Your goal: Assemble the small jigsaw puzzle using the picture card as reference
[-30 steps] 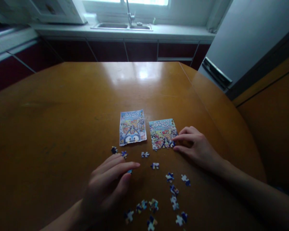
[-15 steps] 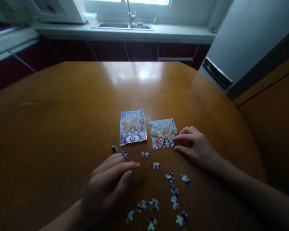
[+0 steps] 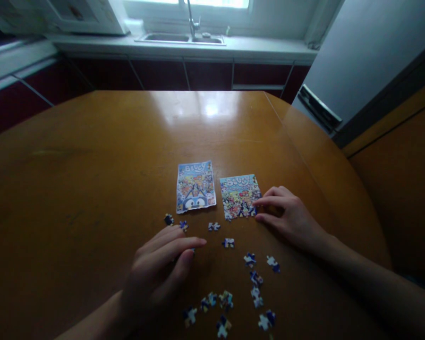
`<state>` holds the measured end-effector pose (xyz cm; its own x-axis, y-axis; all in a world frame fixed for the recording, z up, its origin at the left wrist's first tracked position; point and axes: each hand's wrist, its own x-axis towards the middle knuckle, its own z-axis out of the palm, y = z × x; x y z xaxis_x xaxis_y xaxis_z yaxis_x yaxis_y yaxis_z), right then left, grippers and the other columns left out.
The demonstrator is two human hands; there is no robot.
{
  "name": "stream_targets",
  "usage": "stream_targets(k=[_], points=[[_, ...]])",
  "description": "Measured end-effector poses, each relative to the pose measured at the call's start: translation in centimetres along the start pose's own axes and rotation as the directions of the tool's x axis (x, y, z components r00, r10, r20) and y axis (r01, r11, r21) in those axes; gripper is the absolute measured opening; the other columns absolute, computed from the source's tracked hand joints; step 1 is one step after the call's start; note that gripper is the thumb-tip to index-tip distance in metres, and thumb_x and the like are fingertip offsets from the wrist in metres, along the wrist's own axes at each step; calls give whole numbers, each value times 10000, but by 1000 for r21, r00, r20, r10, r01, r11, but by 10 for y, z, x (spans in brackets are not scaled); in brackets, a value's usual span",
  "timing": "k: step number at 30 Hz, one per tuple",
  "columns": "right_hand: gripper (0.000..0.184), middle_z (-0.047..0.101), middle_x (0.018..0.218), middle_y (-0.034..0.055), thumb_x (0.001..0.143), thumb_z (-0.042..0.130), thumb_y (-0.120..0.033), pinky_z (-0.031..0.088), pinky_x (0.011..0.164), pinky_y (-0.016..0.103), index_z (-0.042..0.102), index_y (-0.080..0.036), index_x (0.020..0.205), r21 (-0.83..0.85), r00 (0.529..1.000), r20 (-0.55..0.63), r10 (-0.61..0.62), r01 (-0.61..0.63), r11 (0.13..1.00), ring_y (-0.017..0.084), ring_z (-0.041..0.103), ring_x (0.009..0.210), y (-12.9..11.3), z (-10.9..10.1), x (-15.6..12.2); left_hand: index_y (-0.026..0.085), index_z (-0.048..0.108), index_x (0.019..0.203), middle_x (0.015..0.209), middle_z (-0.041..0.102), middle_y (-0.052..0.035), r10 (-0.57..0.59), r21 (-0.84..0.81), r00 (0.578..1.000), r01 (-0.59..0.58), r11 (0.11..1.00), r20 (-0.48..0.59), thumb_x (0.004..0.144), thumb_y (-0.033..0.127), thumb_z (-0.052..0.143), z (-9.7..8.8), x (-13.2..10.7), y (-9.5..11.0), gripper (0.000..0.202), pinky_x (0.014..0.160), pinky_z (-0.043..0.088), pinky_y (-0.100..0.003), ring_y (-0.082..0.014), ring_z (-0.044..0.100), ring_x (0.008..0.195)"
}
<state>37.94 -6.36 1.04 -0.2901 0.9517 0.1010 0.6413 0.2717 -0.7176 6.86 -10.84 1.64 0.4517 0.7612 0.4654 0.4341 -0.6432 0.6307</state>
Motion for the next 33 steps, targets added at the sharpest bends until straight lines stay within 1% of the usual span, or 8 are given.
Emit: stream_targets(k=[9, 13, 17, 21, 24, 28, 30, 33], points=[[45, 676, 926, 50, 846, 690, -182, 496, 799, 365, 712, -217, 830, 53, 999, -4, -43, 43, 998, 205, 610, 902, -8, 0, -2, 166, 680, 1061, 773, 602, -14, -3, -9, 1000, 3, 1000, 14, 915, 64, 501, -1, -2, 0, 252, 617, 466, -238, -118, 586, 688], [75, 677, 884, 39, 910, 601, -177, 496, 742, 323, 668, -204, 891, 120, 994, 31, -106, 102, 988, 171, 615, 820, -7, -11, -3, 157, 684, 1053, 747, 582, -5, 10, -15, 1000, -10, 1000, 0, 918, 68, 501, 1, -2, -1, 244, 593, 438, -231, -110, 561, 660], [183, 659, 975, 70, 965, 506, -133, 472, 808, 335, 675, -201, 972, 60, 947, 139, -288, 282, 957, 183, 584, 928, -3, -22, 1, 162, 684, 1041, 734, 576, -1, -9, -18, 1000, 8, 1000, -17, 926, 78, 499, 2, -1, 0, 233, 591, 425, -230, -109, 547, 655], [202, 677, 959, 62, 947, 523, -99, 419, 809, 362, 693, -208, 947, -85, 878, 259, -403, 437, 896, 195, 554, 920, -5, -19, 10, 165, 684, 1034, 731, 578, 1, 6, -18, 1000, -6, 1000, -19, 930, 83, 495, 3, 1, 1, 230, 587, 421, -228, -106, 547, 648], [212, 697, 934, 44, 966, 521, -115, 394, 790, 363, 697, -220, 1019, -164, 855, 223, -469, 507, 846, 192, 558, 909, -6, -9, 17, 169, 683, 1035, 725, 574, 5, 8, -16, 1000, -8, 1000, -11, 933, 84, 493, 3, 2, 1, 232, 578, 421, -227, -106, 547, 640], [221, 720, 983, 34, 989, 522, -156, 405, 794, 362, 687, -235, 1114, -223, 842, 147, -519, 540, 812, 191, 559, 912, -4, 0, 20, 173, 684, 1038, 743, 580, 4, -8, -13, 1000, 8, 1000, 14, 932, 80, 490, 2, 1, 1, 240, 596, 441, -223, -103, 565, 657], [231, 717, 1017, 48, 989, 512, -148, 422, 814, 368, 689, -229, 1112, -245, 855, 108, -507, 517, 820, 197, 558, 922, -5, 1, 17, 179, 686, 1046, 773, 600, -2, -12, -11, 1000, 13, 1000, 23, 933, 78, 486, 2, 1, 1, 251, 614, 457, -223, -106, 583, 685], [167, 693, 966, 66, 973, 544, -174, 445, 813, 371, 705, -212, 1002, -256, 915, 20, -404, 395, 882, 208, 550, 910, -9, -3, 9, 184, 689, 1051, 793, 613, -5, -23, -5, 1000, 23, 1000, 16, 935, 79, 483, 0, -1, 1, 258, 625, 470, -228, -113, 595, 703]])
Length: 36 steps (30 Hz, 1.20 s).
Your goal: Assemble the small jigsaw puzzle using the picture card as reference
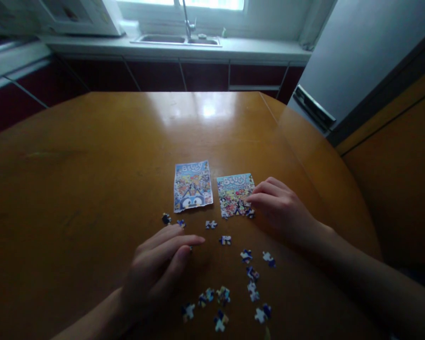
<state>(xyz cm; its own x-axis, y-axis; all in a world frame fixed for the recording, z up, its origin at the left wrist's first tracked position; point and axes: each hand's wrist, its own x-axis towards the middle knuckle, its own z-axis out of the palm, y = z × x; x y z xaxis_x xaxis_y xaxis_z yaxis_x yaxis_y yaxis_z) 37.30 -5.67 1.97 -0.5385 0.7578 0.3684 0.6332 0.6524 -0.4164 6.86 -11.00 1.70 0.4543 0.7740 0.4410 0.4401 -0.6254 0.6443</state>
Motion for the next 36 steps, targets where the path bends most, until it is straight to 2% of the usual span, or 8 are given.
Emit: stream_targets(k=[2, 5, 9, 14, 20, 36], points=[[79, 673, 937, 70, 931, 628, -231, 458, 806, 373, 701, -203, 932, 3, 993, 21, 116, -117, 993, 216, 547, 900, -5, -3, -5, 178, 690, 1049, 784, 609, -6, -10, -2, 1000, 10, 1000, 4, 936, 84, 483, -1, -1, 0, 254, 629, 473, -235, -118, 595, 700], [72, 656, 936, 65, 883, 695, -279, 465, 811, 376, 698, -208, 889, 2, 969, 108, 223, -224, 975, 220, 549, 904, -9, -4, -11, 174, 692, 1037, 762, 595, -3, -12, -3, 1000, 12, 1000, 20, 937, 91, 478, -2, -2, 0, 251, 630, 468, -240, -118, 585, 686], [74, 646, 931, 59, 878, 699, -291, 466, 811, 370, 700, -218, 865, 7, 951, 153, 268, -272, 962, 221, 552, 916, -10, 0, -13, 177, 692, 1023, 759, 606, -7, -25, 2, 999, 25, 1000, 29, 940, 98, 474, -1, -2, -1, 246, 628, 469, -248, -124, 588, 687], [22, 635, 904, 50, 862, 696, -230, 473, 790, 352, 689, -209, 858, 91, 939, 147, 311, -326, 941, 205, 560, 892, -10, 2, -11, 184, 688, 1017, 775, 638, -18, -5, -2, 1000, 5, 1000, 13, 941, 113, 482, 0, -1, -2, 231, 617, 476, -247, -132, 601, 701], [63, 631, 926, 47, 844, 693, -168, 475, 819, 349, 687, -203, 897, 143, 943, 128, 307, -323, 935, 198, 564, 923, -6, 0, -7, 190, 697, 1004, 755, 623, -6, -35, 5, 999, 35, 999, 15, 942, 117, 484, -1, 0, 1, 234, 616, 475, -234, -120, 602, 679], [86, 642, 942, 57, 878, 687, -194, 487, 819, 361, 727, -216, 951, 161, 961, 118, 249, -266, 950, 204, 562, 925, -2, 2, -7, 173, 696, 1007, 753, 627, -30, -52, -6, 998, 53, 999, 43, 966, 133, 469, -2, 0, 1, 235, 609, 484, -251, -132, 597, 674]])
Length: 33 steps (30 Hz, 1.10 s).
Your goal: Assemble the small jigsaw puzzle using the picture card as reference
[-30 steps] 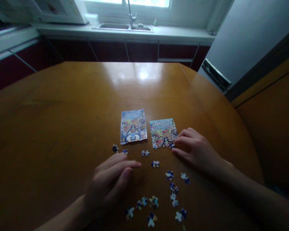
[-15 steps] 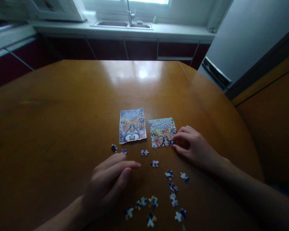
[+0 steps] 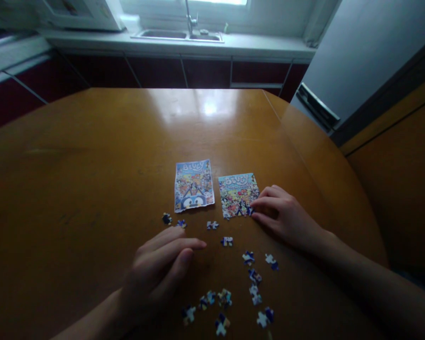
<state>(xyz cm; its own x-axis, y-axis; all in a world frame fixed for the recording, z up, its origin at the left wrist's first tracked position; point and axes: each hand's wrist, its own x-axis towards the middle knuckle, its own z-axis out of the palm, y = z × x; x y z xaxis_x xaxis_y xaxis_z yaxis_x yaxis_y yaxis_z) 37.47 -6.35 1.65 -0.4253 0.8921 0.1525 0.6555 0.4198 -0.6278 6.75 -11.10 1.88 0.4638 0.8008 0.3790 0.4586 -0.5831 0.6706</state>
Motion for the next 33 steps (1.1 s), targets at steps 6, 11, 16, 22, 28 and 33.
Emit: stream_targets(k=[6, 11, 16, 22, 28, 33], points=[[65, 637, 933, 58, 881, 688, -211, 484, 809, 362, 727, -206, 933, -11, 1000, -2, 12, -12, 1000, 205, 560, 920, 1, 1, -1, 186, 696, 996, 749, 616, -11, 16, -2, 1000, -16, 1000, -9, 953, 120, 478, 0, 0, 0, 232, 602, 469, -232, -119, 587, 678], [58, 643, 933, 55, 870, 699, -201, 484, 813, 361, 722, -201, 923, 0, 1000, 3, 21, -21, 1000, 201, 564, 921, 1, -2, -1, 184, 691, 994, 743, 617, -9, 20, 16, 1000, -20, 1000, -14, 951, 117, 481, 0, 1, 0, 224, 596, 470, -232, -116, 592, 665], [76, 644, 943, 49, 867, 703, -200, 486, 815, 359, 718, -218, 939, 13, 1000, 5, 21, -21, 1000, 199, 572, 922, 2, -3, -2, 176, 688, 986, 728, 621, -22, 28, 18, 1000, -28, 999, 5, 958, 127, 469, 0, 2, 0, 226, 578, 465, -252, -129, 588, 646], [77, 647, 937, 49, 866, 697, -194, 492, 809, 365, 714, -218, 938, 9, 1000, 0, 11, -11, 1000, 201, 574, 911, 2, -1, -2, 186, 688, 985, 751, 637, -21, 23, 21, 1000, -22, 1000, -13, 947, 107, 470, 0, 2, 1, 235, 597, 480, -240, -128, 602, 675], [90, 654, 939, 56, 860, 693, -167, 493, 818, 366, 716, -202, 940, 10, 1000, -7, 10, -10, 1000, 204, 577, 922, 0, -1, -2, 180, 705, 980, 739, 632, -25, 23, 24, 1000, -22, 999, -21, 946, 120, 484, 0, 1, 0, 232, 596, 478, -239, -133, 603, 670], [83, 655, 931, 55, 860, 698, -168, 492, 816, 361, 718, -205, 931, 14, 1000, -15, 16, -16, 1000, 201, 587, 916, -2, -3, -2, 182, 708, 980, 797, 668, -33, 12, 28, 1000, -11, 1000, -28, 948, 129, 494, 0, 0, 0, 223, 634, 509, -235, -130, 633, 716]])
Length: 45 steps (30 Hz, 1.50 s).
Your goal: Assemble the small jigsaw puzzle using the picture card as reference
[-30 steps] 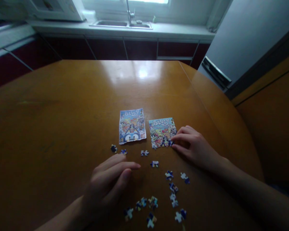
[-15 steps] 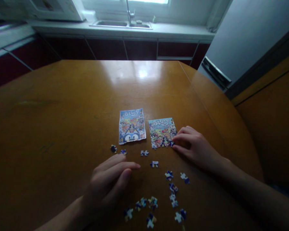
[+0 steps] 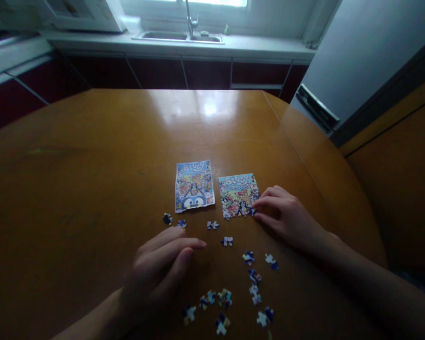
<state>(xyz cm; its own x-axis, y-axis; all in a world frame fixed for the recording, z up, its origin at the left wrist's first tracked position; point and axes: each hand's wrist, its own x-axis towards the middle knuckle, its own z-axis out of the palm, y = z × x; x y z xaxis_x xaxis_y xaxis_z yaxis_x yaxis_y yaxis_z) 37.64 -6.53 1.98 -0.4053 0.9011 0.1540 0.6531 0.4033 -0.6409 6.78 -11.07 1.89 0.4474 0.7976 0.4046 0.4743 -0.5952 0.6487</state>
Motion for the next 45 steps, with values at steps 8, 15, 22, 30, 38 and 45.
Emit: stream_targets(k=[8, 15, 22, 30, 38, 45], points=[[46, 657, 922, 50, 856, 725, -239, 495, 787, 352, 703, -212, 886, 18, 1000, 12, 0, 0, 1000, 196, 597, 882, -1, -14, -8, 178, 717, 940, 784, 703, -34, 1, 6, 997, 0, 1000, -78, 960, 176, 491, 0, 2, -1, 226, 565, 501, -227, -134, 648, 655], [42, 643, 918, 43, 874, 704, -235, 482, 789, 334, 702, -206, 905, 39, 966, 220, -139, 134, 990, 187, 576, 906, -5, -14, -12, 192, 718, 934, 821, 729, -22, -39, 32, 996, 42, 999, -79, 959, 161, 493, -1, 1, -2, 228, 593, 517, -242, -142, 678, 713], [153, 646, 979, 48, 861, 661, -127, 492, 838, 333, 695, -212, 984, 86, 926, 334, -177, 157, 984, 184, 581, 953, -7, -16, -13, 186, 721, 905, 827, 745, -12, -20, 31, 995, 23, 999, -97, 953, 151, 503, 0, 3, -1, 226, 600, 531, -241, -129, 686, 691], [109, 631, 934, 47, 901, 640, -150, 479, 797, 302, 723, -203, 946, 99, 930, 317, -187, 164, 982, 167, 574, 908, -8, -23, -12, 180, 728, 891, 821, 748, -13, -17, 56, 993, 24, 998, -121, 951, 147, 514, 0, 2, -3, 225, 664, 549, -239, -134, 703, 759], [202, 602, 1025, 52, 936, 619, -174, 458, 815, 294, 772, -285, 1004, 153, 816, 514, -265, 216, 964, 174, 520, 987, -10, -36, -24, 184, 732, 881, 824, 754, -19, -22, 46, 991, 29, 999, -135, 944, 157, 522, 2, 2, -5, 221, 628, 547, -242, -141, 706, 736], [113, 617, 978, 53, 929, 646, -207, 462, 813, 314, 752, -244, 909, 116, 815, 517, -261, 235, 965, 190, 511, 970, -9, -34, -23, 190, 726, 895, 823, 744, -8, -12, 49, 991, 18, 999, -130, 952, 147, 511, 2, 1, -5, 226, 614, 538, -227, -127, 702, 735]])
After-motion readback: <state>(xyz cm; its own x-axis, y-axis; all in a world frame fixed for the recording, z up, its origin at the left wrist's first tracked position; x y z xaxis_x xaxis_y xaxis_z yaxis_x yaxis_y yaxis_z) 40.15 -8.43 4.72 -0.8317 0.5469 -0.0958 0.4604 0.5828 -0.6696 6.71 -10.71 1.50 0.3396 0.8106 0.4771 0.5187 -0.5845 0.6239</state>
